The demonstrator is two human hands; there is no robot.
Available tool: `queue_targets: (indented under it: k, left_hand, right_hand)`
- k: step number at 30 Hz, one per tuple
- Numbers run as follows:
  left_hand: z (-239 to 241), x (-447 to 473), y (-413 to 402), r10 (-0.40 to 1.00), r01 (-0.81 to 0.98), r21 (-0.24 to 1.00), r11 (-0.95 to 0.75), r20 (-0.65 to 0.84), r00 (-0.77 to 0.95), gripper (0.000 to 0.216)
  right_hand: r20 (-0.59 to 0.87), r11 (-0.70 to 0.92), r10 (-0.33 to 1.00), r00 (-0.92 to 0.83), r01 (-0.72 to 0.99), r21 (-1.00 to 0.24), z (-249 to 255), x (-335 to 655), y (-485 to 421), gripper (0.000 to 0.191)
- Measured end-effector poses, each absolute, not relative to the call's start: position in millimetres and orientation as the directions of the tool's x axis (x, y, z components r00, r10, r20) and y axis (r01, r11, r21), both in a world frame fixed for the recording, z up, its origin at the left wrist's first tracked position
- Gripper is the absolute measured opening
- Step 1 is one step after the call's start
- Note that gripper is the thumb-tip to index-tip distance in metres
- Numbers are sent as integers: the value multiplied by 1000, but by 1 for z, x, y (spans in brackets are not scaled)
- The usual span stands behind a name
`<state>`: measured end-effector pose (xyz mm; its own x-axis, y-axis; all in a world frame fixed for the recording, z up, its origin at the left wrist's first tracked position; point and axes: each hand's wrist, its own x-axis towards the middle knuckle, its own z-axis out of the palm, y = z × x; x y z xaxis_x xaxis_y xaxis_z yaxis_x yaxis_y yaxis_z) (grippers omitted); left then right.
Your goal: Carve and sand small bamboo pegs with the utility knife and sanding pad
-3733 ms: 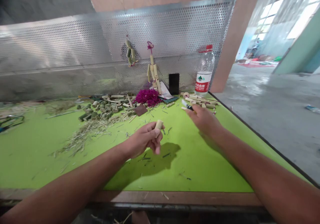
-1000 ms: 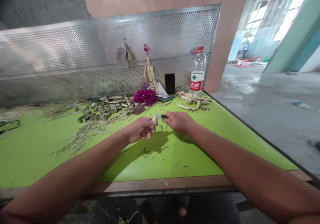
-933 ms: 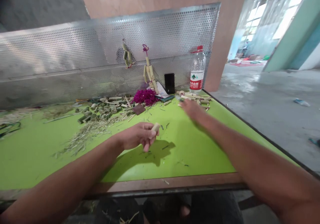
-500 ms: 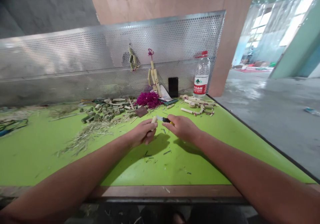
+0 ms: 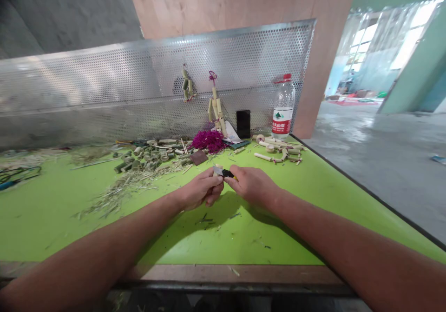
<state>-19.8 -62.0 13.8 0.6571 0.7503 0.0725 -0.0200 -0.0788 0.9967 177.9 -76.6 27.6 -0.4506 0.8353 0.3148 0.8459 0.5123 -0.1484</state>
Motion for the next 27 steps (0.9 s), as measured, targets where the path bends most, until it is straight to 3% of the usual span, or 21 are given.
queue_targets:
  k: [6, 9, 12, 14, 18, 21, 27]
  left_hand:
    - [17, -20, -62, 732, 40, 994, -104, 49, 680, 30]
    - [23, -22, -68, 734, 52, 998, -43, -4, 679, 22]
    - [30, -23, -79, 670, 108, 994, -33, -58, 740, 17]
    - [32, -22, -85, 611, 81, 994, -71, -21, 791, 17]
    - [30, -19, -83, 694, 2, 1000, -30, 19, 720, 22]
    - [28, -18, -79, 688, -134, 991, 28, 78, 722, 25]
    - [27, -20, -79, 642, -264, 964, 34, 182, 745, 26]
  right_hand:
    - [321, 511, 831, -454, 852, -118, 24, 173, -79, 36]
    - [327, 491, 844, -424, 857, -157, 26, 183, -68, 36]
    - [277, 275, 944, -182, 897, -345, 31, 216, -44, 40]
    - [349, 135, 937, 8, 914, -384, 35, 240, -29, 37]
    - [495, 262, 869, -22, 868, -421, 36, 249, -20, 38]
    - [527, 388, 840, -129, 823, -416, 32, 228, -30, 40]
    - [555, 482, 808, -198, 764, -429, 34, 210, -51, 42]
